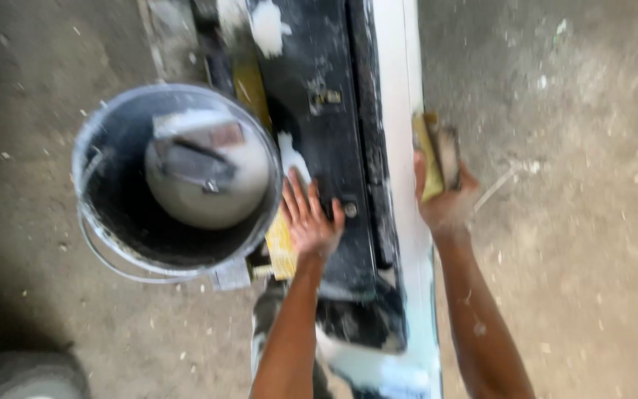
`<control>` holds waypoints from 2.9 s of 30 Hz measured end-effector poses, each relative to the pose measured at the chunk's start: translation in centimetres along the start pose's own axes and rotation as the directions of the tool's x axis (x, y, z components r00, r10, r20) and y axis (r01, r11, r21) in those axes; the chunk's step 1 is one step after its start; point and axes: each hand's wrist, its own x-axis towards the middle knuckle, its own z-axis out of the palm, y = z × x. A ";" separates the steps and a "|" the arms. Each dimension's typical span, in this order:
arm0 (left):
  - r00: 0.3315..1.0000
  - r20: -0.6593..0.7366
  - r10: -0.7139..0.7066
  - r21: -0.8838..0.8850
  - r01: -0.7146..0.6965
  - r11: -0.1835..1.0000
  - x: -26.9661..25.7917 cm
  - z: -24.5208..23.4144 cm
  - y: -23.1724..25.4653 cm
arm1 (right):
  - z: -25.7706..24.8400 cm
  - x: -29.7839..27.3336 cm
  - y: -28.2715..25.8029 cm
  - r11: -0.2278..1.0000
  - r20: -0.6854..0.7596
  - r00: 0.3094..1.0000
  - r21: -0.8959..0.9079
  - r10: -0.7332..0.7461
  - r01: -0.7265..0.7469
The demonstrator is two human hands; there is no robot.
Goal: The person sands a white car bumper using a sanding block, working on the surface and edges. They repeatedly dip the sanding block into a bucket of water to wet it and continue sanding different sections of the bumper.
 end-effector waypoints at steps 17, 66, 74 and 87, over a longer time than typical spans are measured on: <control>0.999 0.028 -0.029 0.010 0.028 1.000 1.2 -0.6 -0.2 | 1.5 0.7 1.7 0.978 -0.069 0.989 -0.171 -0.130 0.116; 0.986 0.140 -0.092 -0.009 0.094 0.995 2.2 -0.3 -0.3 | 4.4 8.4 3.9 0.965 -0.042 0.970 -0.121 -0.239 0.233; 0.989 0.130 -0.070 0.013 0.068 0.998 1.5 -0.3 -0.4 | 2.5 2.6 2.4 0.973 -0.084 0.970 -0.028 -0.229 0.228; 1.000 -0.022 0.001 -0.078 -0.002 0.997 1.3 -0.2 -0.5 | 1.1 -1.8 1.5 0.997 -0.091 0.993 0.027 -0.070 0.072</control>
